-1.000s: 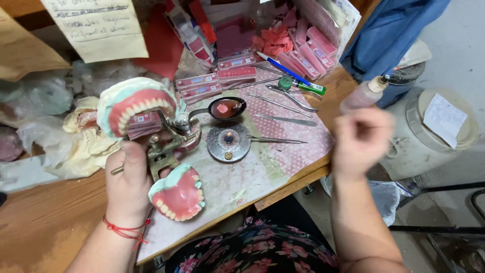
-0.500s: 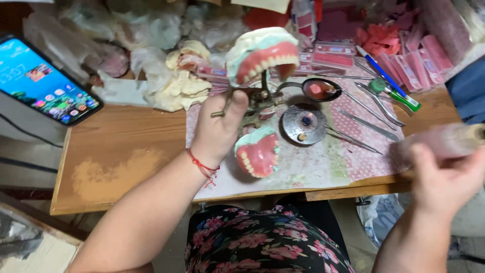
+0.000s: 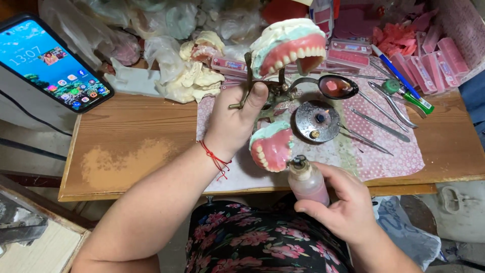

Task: Adjusting a dental prosthetic model using a metal probe and applying liquid from a squeeze bottle.

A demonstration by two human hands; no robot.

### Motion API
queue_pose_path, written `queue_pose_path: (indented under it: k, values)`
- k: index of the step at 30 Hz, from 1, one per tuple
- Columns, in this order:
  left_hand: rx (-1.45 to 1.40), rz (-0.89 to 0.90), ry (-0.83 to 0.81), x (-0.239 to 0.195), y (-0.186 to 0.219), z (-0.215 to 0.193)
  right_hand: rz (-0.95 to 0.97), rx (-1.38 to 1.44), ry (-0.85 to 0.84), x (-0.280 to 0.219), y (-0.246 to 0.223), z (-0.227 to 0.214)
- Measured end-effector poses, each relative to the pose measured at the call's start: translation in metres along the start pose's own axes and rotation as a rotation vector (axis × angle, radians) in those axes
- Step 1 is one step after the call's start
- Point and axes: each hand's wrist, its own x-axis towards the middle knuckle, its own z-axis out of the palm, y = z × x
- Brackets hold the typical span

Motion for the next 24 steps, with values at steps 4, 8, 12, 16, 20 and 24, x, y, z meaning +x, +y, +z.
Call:
queue_pose_path:
  k: [4, 8, 12, 16, 20, 24]
  values:
    - [0.016, -0.006, -0.002, 0.0, 0.0, -0.001, 0.029, 0.046, -0.029, -0.011, 0.005, -0.005]
    - [-0.041, 0.009, -0.011, 0.001, -0.002, 0.001, 0.114, 0.311, 0.038, -0.02, 0.014, -0.003]
    - [-0.07, -0.045, -0.016, 0.0, 0.001, 0.001, 0.017, 0.256, 0.01, -0.016, 0.006, 0.0]
    - [-0.067, -0.014, -0.016, 0.0, -0.002, 0.001, 0.026, 0.207, -0.072, -0.01, -0.004, 0.005]
    - [-0.071, -0.025, -0.012, 0.0, -0.003, 0.001, 0.018, 0.148, -0.117, -0.004, -0.007, 0.003]
    - [-0.1, -0.047, -0.013, 0.001, -0.002, 0.001, 0.023, 0.182, -0.055, -0.008, 0.003, -0.001]
